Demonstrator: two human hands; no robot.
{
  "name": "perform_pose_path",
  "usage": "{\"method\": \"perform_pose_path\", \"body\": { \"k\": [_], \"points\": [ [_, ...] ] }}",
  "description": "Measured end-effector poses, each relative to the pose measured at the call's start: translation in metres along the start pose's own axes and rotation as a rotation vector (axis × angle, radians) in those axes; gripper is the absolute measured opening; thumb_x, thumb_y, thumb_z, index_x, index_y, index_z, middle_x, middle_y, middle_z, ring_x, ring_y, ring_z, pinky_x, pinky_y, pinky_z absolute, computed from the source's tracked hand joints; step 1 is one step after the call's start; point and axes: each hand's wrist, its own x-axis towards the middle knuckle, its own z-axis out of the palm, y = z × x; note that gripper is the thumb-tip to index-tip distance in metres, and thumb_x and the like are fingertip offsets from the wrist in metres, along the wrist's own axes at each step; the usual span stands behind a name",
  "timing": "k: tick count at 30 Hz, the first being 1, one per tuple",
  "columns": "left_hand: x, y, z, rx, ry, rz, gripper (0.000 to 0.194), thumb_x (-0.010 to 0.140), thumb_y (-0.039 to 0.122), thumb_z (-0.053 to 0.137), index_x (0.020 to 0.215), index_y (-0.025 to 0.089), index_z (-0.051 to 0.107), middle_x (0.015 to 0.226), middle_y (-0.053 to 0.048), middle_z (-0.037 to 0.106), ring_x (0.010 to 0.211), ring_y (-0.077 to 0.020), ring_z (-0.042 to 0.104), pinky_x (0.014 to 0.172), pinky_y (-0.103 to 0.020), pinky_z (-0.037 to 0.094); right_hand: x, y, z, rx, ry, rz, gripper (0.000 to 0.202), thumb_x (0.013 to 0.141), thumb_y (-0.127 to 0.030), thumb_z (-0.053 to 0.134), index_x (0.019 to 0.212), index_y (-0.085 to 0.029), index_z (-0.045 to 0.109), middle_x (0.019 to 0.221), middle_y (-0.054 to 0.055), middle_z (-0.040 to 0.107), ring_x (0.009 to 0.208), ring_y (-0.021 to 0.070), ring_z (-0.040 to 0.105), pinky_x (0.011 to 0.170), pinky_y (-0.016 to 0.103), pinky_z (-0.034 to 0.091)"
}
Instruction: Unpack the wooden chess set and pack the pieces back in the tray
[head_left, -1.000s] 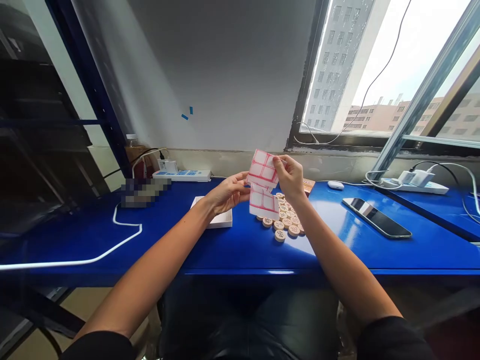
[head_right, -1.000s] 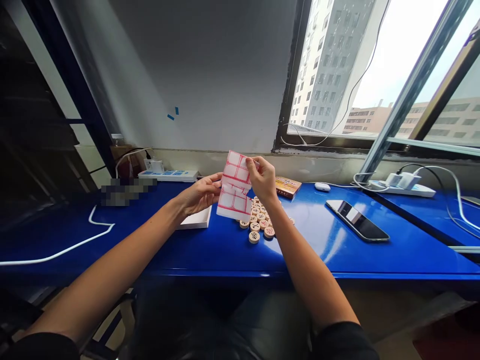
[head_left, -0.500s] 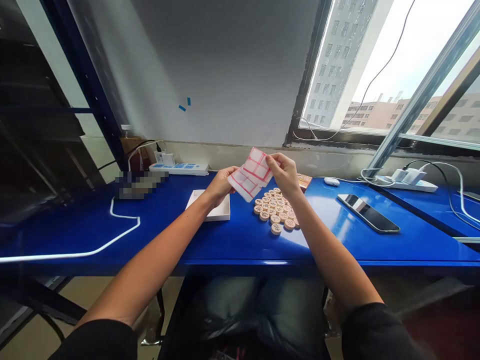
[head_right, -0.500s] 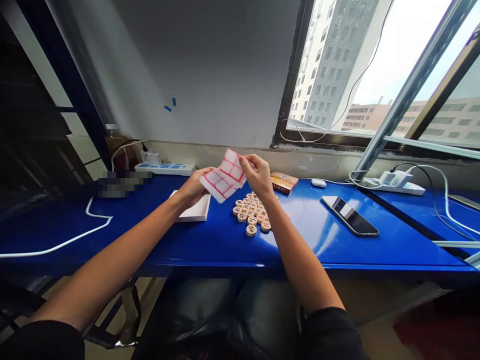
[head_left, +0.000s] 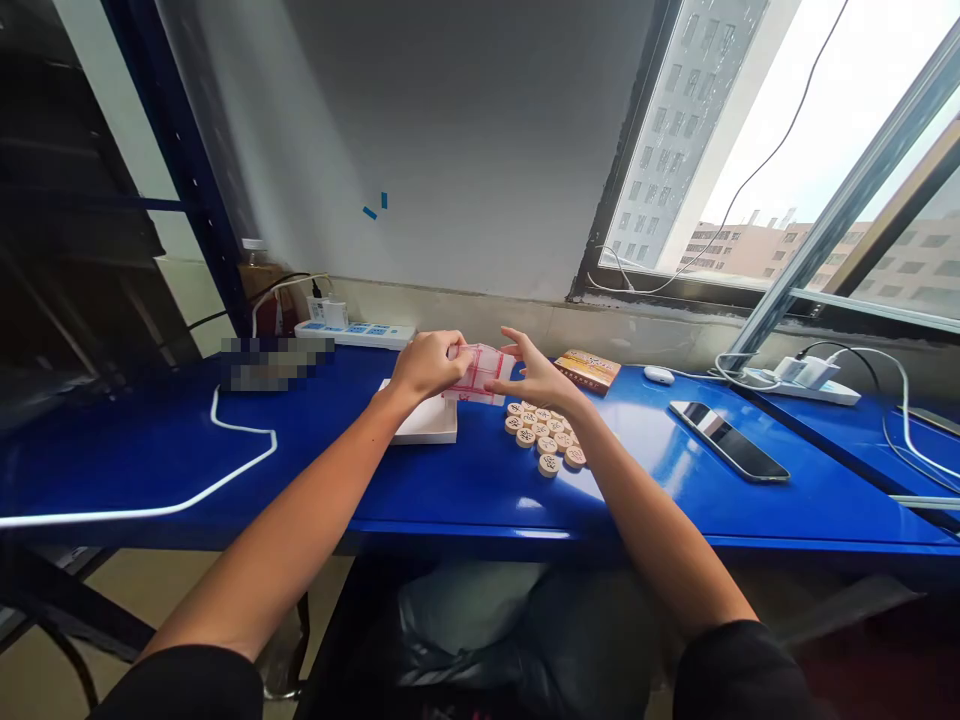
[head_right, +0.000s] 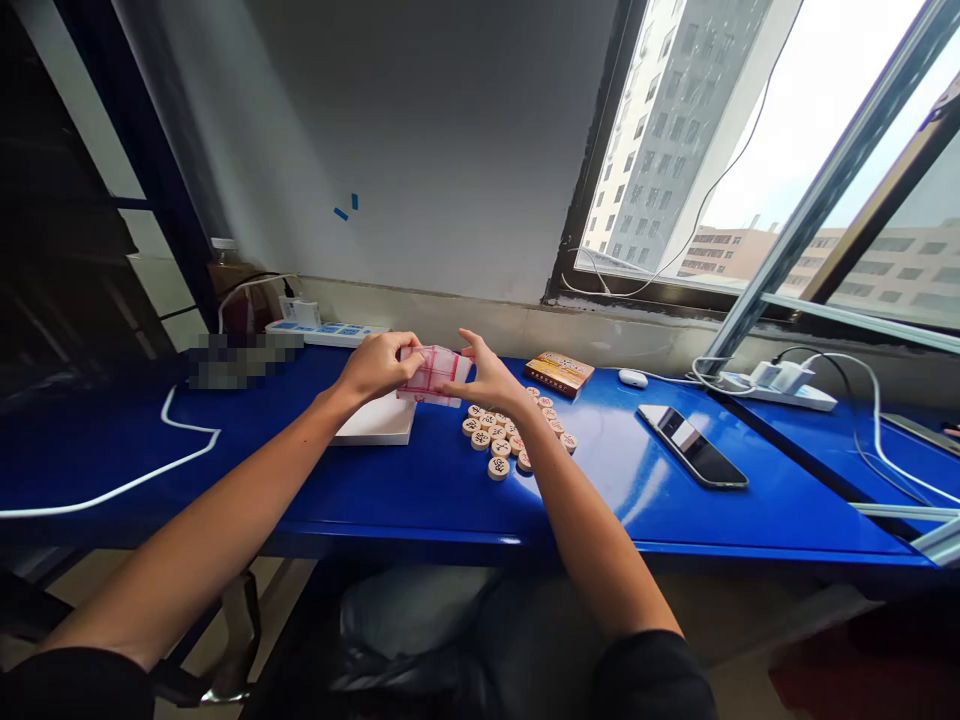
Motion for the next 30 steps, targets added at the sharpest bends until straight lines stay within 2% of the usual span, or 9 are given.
{"method": "perform_pose_path", "body": {
  "k": [5, 8, 11, 15, 18, 20, 22, 25, 30],
  "points": [
    [0.0, 0.0, 0.001, -0.059, -0.076, 0.061, 0.012, 0.071, 0.027, 0.052, 0.069, 0.02, 0.061, 0.06, 0.001, 0.055, 0.058, -0.0159, 0.045, 0.055, -0.027, 0.029, 0.006, 0.014, -0.001, 0.238, -0.022, 0.005, 0.063, 0.066, -0.034, 0.073, 0.123, -0.02, 0.049, 0.085, 0.0, 0.06, 0.071, 0.0145, 0.057, 0.064, 0.028, 0.047],
    [0.002, -0.005, 0.003, -0.136, -0.113, 0.07, 0.016, 0.073, 0.026, 0.051, 0.083, 0.019, 0.062, 0.068, 0.001, 0.058, 0.061, -0.0153, 0.048, 0.057, -0.025, 0.034, 0.007, 0.017, -0.003, 0.355, -0.054, 0.007, 0.043, 0.064, -0.035, 0.072, 0.101, -0.018, 0.06, 0.078, -0.001, 0.061, 0.067, 0.0133, 0.056, 0.06, 0.027, 0.047],
    [0.004, -0.014, 0.006, -0.211, -0.17, 0.053, 0.024, 0.074, 0.027, 0.053, 0.096, 0.019, 0.061, 0.072, 0.0, 0.059, 0.066, -0.0157, 0.053, 0.059, -0.025, 0.039, 0.01, 0.02, -0.003, 0.341, -0.049, 0.029, 0.03, 0.062, -0.036, 0.072, 0.082, -0.016, 0.064, 0.072, 0.0, 0.062, 0.065, 0.0127, 0.055, 0.059, 0.026, 0.046],
    [0.006, -0.025, 0.008, -0.283, -0.305, 0.021, 0.038, 0.071, 0.032, 0.063, 0.106, 0.018, 0.061, 0.08, -0.002, 0.063, 0.072, -0.0175, 0.058, 0.063, -0.027, 0.044, 0.011, 0.021, -0.002, 0.306, -0.042, 0.032, 0.025, 0.063, -0.036, 0.072, 0.076, -0.015, 0.064, 0.069, 0.0, 0.063, 0.063, 0.0118, 0.055, 0.059, 0.025, 0.044],
    [0.006, -0.028, 0.009, -0.34, -0.441, 0.022, 0.039, 0.065, 0.036, 0.071, 0.098, 0.017, 0.066, 0.085, -0.004, 0.065, 0.073, -0.0179, 0.06, 0.063, -0.027, 0.046, 0.008, 0.018, -0.002, 0.287, -0.061, 0.025, 0.026, 0.066, -0.037, 0.071, 0.079, -0.016, 0.064, 0.072, 0.001, 0.064, 0.065, 0.0122, 0.055, 0.059, 0.025, 0.043],
    [0.005, -0.028, 0.009, -0.382, -0.485, 0.028, 0.038, 0.064, 0.036, 0.072, 0.096, 0.016, 0.066, 0.084, -0.004, 0.065, 0.073, -0.0174, 0.06, 0.063, -0.026, 0.047, 0.006, 0.014, -0.001, 0.263, -0.075, 0.026, 0.027, 0.067, -0.038, 0.07, 0.083, -0.016, 0.065, 0.076, 0.001, 0.066, 0.067, 0.0131, 0.056, 0.058, 0.024, 0.042],
    [0.005, -0.026, 0.01, -0.407, -0.48, 0.029, 0.041, 0.066, 0.034, 0.071, 0.103, 0.017, 0.063, 0.079, -0.002, 0.063, 0.07, -0.0159, 0.059, 0.061, -0.025, 0.046, 0.004, 0.012, 0.0, 0.218, -0.067, 0.038, 0.027, 0.067, -0.037, 0.07, 0.084, -0.016, 0.066, 0.076, 0.002, 0.066, 0.066, 0.0134, 0.055, 0.057, 0.024, 0.041],
    [0.004, -0.022, 0.01, -0.457, -0.421, 0.011, 0.049, 0.067, 0.031, 0.071, 0.112, 0.017, 0.058, 0.074, 0.0, 0.059, 0.065, -0.0143, 0.057, 0.057, -0.024, 0.044, 0.004, 0.011, 0.002, 0.156, -0.026, 0.055, 0.022, 0.065, -0.035, 0.07, 0.074, -0.015, 0.067, 0.064, -0.001, 0.061, 0.057, 0.0113, 0.048, 0.052, 0.024, 0.035],
    [0.006, -0.022, 0.013, -0.689, -0.404, -0.051, 0.052, 0.068, 0.037, 0.075, 0.11, 0.017, 0.053, 0.087, -0.004, 0.064, 0.074, -0.0149, 0.06, 0.066, -0.026, 0.046, 0.01, 0.017, -0.002, 0.206, 0.119, 0.033, 0.025, 0.069, -0.04, 0.064, 0.071, -0.016, 0.061, 0.059, -0.003, 0.052, 0.055, 0.0096, 0.043, 0.052, 0.024, 0.033]
  ]
}}
